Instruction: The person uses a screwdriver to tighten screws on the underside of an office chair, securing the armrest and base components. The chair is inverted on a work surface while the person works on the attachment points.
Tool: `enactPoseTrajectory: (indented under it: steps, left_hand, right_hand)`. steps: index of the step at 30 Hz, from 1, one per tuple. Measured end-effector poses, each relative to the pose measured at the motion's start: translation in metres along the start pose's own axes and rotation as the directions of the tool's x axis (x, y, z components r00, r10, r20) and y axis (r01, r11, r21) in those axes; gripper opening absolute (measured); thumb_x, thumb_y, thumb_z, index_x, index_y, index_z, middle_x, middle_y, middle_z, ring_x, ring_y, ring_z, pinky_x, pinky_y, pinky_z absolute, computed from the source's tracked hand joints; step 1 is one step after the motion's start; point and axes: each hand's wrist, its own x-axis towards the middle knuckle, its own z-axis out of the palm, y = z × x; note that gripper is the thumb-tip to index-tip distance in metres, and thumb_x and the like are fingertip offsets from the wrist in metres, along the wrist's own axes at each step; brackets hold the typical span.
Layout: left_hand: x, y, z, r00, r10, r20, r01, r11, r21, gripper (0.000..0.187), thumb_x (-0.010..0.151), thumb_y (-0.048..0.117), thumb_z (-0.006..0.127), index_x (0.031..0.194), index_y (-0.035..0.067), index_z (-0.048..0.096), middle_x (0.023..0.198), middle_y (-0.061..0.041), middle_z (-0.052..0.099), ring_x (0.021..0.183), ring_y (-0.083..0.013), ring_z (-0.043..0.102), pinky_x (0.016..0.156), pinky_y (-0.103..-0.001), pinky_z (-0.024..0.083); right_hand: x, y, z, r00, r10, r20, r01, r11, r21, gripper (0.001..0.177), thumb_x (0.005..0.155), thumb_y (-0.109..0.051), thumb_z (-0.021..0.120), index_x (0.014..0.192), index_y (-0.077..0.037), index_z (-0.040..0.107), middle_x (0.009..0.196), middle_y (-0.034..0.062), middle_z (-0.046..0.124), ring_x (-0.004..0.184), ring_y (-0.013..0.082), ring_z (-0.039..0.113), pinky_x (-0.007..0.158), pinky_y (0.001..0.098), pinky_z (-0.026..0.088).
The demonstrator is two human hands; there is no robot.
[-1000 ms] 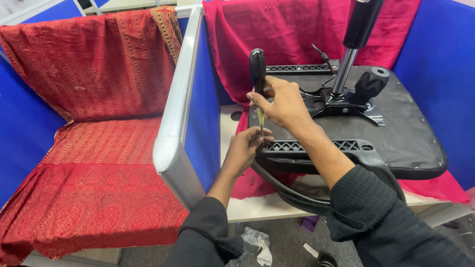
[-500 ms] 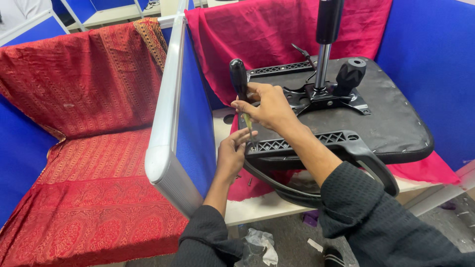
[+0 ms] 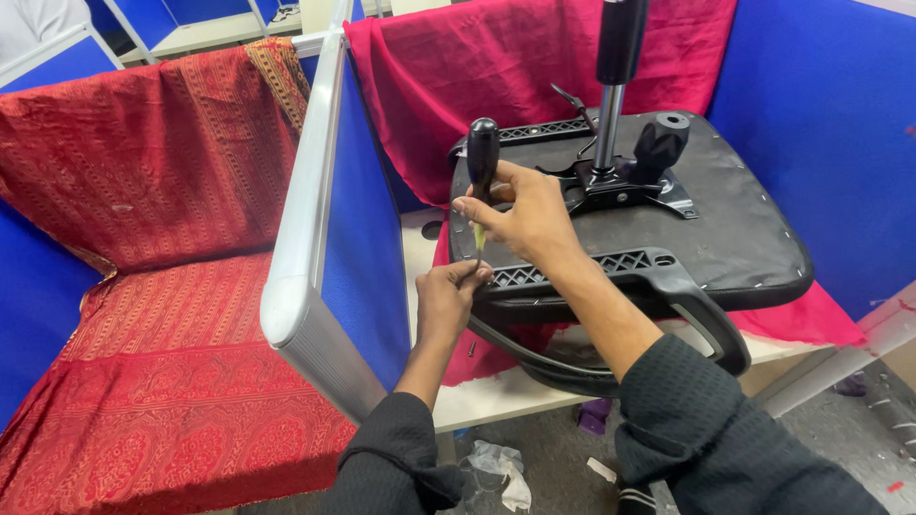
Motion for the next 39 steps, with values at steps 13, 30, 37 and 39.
enactPoseTrajectory:
  steps: [13, 30, 37, 39]
  left_hand:
    - [0.011, -0.019, 0.002, 0.998, 0.064, -0.011, -0.064, 0.998, 0.027, 0.010, 0.088, 0.012, 0.075, 0.094, 0.008, 0.082, 0.080, -0.009, 0.080, 0.074, -0.0138, 0.077, 0.073, -0.029, 0.057]
    - [0.010, -0.023, -0.004, 0.998, 0.036, 0.053, -0.038, 0.999, 0.028, 0.015, 0.096, 0.009, 0.065, 0.098, 0.008, 0.080, 0.084, -0.007, 0.081, 0.078, -0.0121, 0.077, 0.076, -0.029, 0.057]
    - [0.014, -0.009, -0.001, 0.998, 0.068, 0.003, -0.065, 0.966, -0.251, 0.029, 0.087, -0.001, 0.061, 0.109, 0.010, 0.076, 0.089, -0.005, 0.080, 0.085, -0.0108, 0.076, 0.079, -0.028, 0.057]
    - [0.014, -0.003, 0.001, 0.998, 0.054, -0.025, -0.059, 0.956, -0.287, 0.025, 0.089, -0.002, 0.059, 0.105, 0.007, 0.075, 0.085, -0.006, 0.079, 0.083, -0.0112, 0.076, 0.078, -0.027, 0.058]
  right_hand:
    - [0.013, 0.005, 0.006, 0.999, 0.001, 0.036, 0.000, 1.000, -0.026, 0.030, 0.085, -0.026, 0.081, 0.105, -0.006, 0.073, 0.085, 0.0073, 0.080, 0.075, 0.0107, 0.074, 0.058, 0.0277, 0.061]
    - [0.046, 0.016, -0.016, 0.848, -0.005, 0.530, -0.131, 0.967, 0.219, 0.019, 0.091, -0.023, 0.076, 0.100, -0.007, 0.071, 0.090, 0.0026, 0.076, 0.085, 0.0115, 0.074, 0.076, 0.0298, 0.064]
    - [0.049, 0.017, -0.017, 0.851, 0.033, 0.524, -0.155, 0.970, 0.190, 0.017, 0.094, -0.024, 0.071, 0.101, -0.008, 0.067, 0.094, 0.0001, 0.074, 0.089, 0.0104, 0.073, 0.075, 0.0312, 0.062]
    - [0.044, 0.019, -0.010, 0.885, -0.020, 0.465, -0.064, 0.984, 0.165, 0.017, 0.096, -0.022, 0.069, 0.100, -0.006, 0.066, 0.092, 0.0017, 0.074, 0.089, 0.0118, 0.074, 0.078, 0.0321, 0.062]
